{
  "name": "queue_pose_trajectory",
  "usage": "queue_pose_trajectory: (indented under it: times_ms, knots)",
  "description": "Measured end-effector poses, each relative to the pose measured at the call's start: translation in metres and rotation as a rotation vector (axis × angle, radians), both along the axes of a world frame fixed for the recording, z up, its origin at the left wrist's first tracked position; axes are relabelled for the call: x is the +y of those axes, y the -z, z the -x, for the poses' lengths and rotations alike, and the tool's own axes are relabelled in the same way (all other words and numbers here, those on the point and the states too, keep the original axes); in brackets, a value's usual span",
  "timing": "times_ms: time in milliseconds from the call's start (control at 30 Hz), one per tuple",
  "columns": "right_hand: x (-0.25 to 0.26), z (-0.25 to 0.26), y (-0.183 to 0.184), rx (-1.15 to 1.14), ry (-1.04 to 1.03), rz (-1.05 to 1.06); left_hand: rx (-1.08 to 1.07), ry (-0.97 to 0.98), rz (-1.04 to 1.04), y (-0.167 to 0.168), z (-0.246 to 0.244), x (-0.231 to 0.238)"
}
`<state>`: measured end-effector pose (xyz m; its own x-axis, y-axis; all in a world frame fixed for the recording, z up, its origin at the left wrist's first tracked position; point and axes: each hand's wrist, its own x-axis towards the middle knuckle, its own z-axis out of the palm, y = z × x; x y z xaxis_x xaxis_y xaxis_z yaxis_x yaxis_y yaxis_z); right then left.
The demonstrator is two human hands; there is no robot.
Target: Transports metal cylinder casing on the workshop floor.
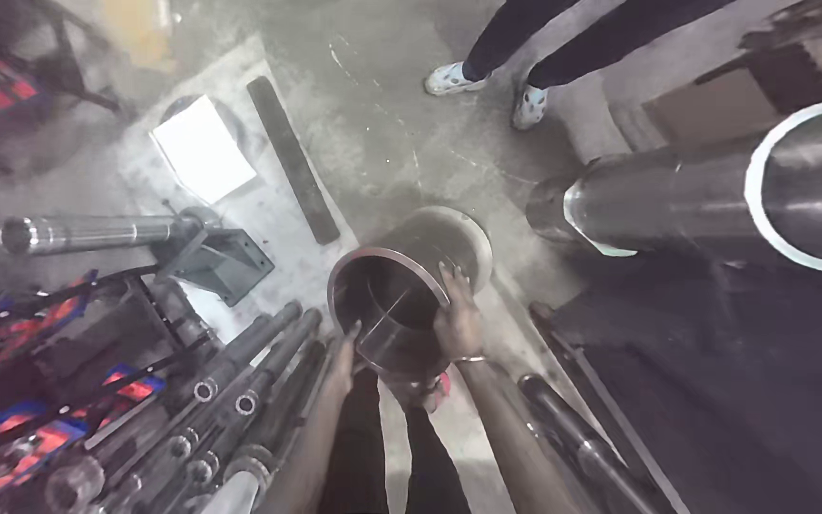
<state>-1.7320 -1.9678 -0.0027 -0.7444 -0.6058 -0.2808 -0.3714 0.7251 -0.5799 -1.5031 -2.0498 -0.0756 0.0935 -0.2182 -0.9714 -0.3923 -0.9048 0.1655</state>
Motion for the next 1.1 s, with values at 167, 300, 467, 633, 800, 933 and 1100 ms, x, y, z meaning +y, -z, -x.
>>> queue_pose_trajectory:
  times_ms: [167, 300, 467, 633, 800, 933, 1100]
  knots:
    - [-0.044, 0.038, -0.017, -0.101, -0.117, -0.167, 0.231, 0.579, 0.638, 0.012, 0.024, -0.146]
    - [-0.075, 0.065, -0.026, -0.175, -0.222, -0.309, 0.234, 1.042, 0.770, 0.011, 0.106, -0.192]
    - [-0.114, 0.084, -0.022, -0.265, -0.378, -0.362, 0.155, 0.938, 0.761, 0.022, 0.102, -0.187]
    - [-0.159, 0.096, -0.025, -0.250, -0.472, -0.432, 0.122, 0.808, 0.728, 0.029, 0.094, -0.195]
    - [-0.098, 0.067, -0.025, -0.025, -0.089, -0.018, 0.116, 0.648, 0.758, 0.034, 0.087, -0.192]
    - [-0.049, 0.012, 0.015, -0.053, 0.179, 0.125, 0.038, 0.525, 0.749, 0.033, 0.082, -0.180]
    - [-0.073, 0.022, 0.022, 0.036, 0.065, 0.110, -0.078, 0.429, 0.646, 0.030, 0.080, -0.180]
